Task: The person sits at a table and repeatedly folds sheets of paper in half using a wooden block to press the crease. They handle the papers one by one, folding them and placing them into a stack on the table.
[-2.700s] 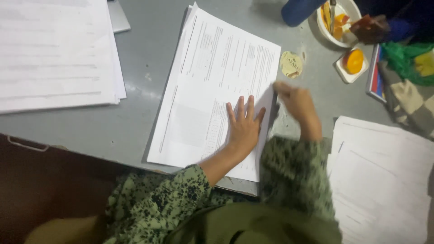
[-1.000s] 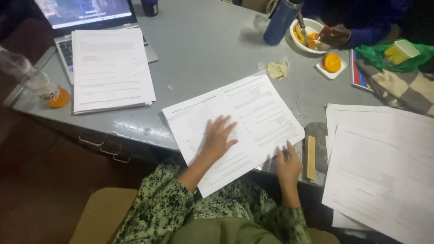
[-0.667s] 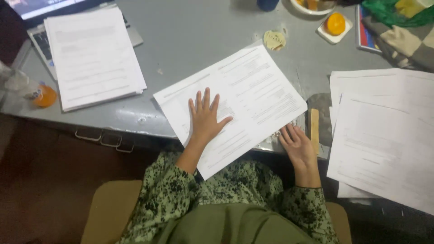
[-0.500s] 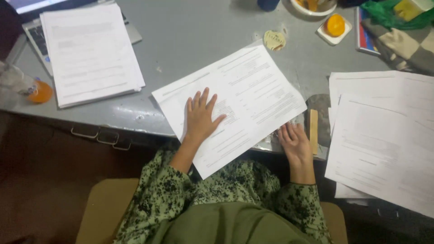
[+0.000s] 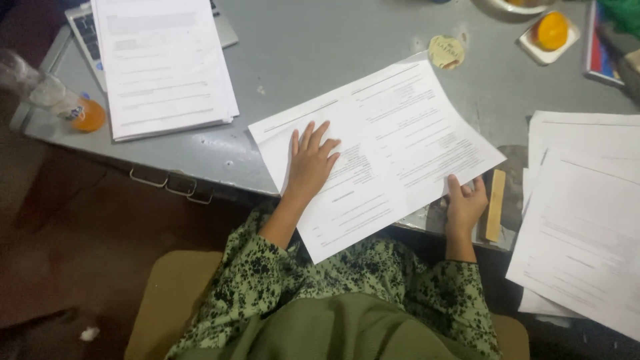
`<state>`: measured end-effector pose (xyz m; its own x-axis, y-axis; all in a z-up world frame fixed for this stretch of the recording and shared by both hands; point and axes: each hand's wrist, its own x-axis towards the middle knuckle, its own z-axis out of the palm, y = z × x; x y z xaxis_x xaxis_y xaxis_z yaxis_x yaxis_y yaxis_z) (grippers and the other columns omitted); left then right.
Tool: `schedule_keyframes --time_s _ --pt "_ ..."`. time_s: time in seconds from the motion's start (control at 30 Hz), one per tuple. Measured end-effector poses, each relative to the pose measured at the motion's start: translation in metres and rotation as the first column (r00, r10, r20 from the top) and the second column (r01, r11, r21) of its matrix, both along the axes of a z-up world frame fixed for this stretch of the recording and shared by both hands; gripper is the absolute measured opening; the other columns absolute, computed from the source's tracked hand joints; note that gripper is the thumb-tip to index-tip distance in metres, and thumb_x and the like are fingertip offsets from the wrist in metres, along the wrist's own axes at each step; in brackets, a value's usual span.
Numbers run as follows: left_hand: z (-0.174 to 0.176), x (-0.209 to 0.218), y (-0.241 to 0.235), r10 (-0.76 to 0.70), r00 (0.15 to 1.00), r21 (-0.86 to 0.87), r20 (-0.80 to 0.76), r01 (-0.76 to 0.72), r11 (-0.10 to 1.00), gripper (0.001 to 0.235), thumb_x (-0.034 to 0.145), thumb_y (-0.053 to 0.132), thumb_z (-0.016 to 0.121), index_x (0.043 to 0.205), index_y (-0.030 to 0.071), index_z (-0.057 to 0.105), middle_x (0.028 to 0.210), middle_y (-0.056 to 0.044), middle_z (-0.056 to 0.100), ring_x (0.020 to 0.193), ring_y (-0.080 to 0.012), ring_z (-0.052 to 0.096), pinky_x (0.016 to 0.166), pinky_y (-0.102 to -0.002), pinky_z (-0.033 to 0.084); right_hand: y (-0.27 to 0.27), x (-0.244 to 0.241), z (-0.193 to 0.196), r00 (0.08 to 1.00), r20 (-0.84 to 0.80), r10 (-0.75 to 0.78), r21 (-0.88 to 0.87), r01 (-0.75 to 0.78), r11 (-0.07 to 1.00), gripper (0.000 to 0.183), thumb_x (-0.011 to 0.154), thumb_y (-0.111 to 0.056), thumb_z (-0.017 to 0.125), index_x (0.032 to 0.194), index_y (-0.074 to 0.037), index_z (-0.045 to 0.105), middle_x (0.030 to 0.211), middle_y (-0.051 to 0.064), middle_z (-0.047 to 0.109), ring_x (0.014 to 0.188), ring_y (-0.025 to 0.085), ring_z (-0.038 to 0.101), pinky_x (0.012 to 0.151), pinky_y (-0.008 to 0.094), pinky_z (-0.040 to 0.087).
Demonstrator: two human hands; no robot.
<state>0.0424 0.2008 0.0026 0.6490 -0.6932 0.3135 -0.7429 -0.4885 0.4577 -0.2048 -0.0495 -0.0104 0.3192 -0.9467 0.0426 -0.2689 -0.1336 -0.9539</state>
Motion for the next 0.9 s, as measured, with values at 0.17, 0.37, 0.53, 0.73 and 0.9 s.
schedule_keyframes --time_s 0.17,0.37,0.53,0.73,0.9 --pt "0.012 -0.001 -0.003 0.053 0.998 0.084 -0.026 -0.051 0.995 0.042 0.099 0.036 0.062 0.14 0.023 0.061 0.166 -0.009 0.032 0.153 -0.0447 0.019 0.119 -0.071 0.002 -0.003 0.008 0.001 0.995 0.046 0.086 0.006 -0.086 0.996 0.054 0.101 -0.014 0.072 0.149 -0.005 0.05 0.101 0.013 0.068 0.086 0.017 0.065 0.071 0.028 0.057" --pt "0.025 0.008 -0.003 0.049 0.987 0.114 -0.151 -0.032 0.993 0.05 0.096 0.037 0.064 0.145 0.026 0.055 0.169 -0.01 0.022 0.155 -0.0445 0.013 0.12 -0.07 -0.004 0.002 0.01 0.01 0.961 0.208 0.18 0.044 -0.193 0.98 0.059 0.094 0.005 0.06 0.15 -0.002 0.042 0.136 0.02 0.06 0.122 0.03 0.061 0.094 0.045 0.055" --pt "0.011 0.019 -0.015 0.016 1.0 0.109 0.002 -0.016 0.994 0.068 0.096 0.05 0.059 0.153 0.017 0.046 0.167 -0.014 0.026 0.153 -0.043 0.022 0.12 -0.071 0.007 0.058 0.021 0.018 0.945 -0.13 0.3 -0.53 -0.322 0.785 0.021 0.098 0.007 0.061 0.115 0.016 0.069 0.09 0.039 0.062 0.085 0.058 0.057 0.078 0.055 0.041" --pt "0.017 0.059 -0.059 -0.008 0.999 -0.064 0.054 0.011 0.998 0.065 0.097 0.054 0.054 0.152 0.018 0.047 0.162 -0.011 0.033 0.148 -0.0389 0.031 0.118 -0.066 0.018 0.12 0.061 0.023 0.828 -0.311 0.468 -0.875 -0.441 0.2 0.037 0.104 -0.005 0.048 0.134 -0.009 0.068 0.143 0.011 0.064 0.134 0.032 0.057 0.116 0.043 0.041" --pt "0.031 0.09 -0.072 -0.118 0.939 -0.516 -0.323 -0.07 0.854 0.057 0.099 0.05 0.057 0.144 0.015 0.053 0.15 -0.011 0.043 0.138 -0.0353 0.042 0.111 -0.059 0.029 0.126 0.061 0.014 0.733 -0.384 0.562 -0.807 -0.562 0.182 0.042 0.104 -0.005 0.04 0.139 -0.009 0.064 0.148 0.011 0.059 0.136 0.032 0.055 0.116 0.043 0.04"
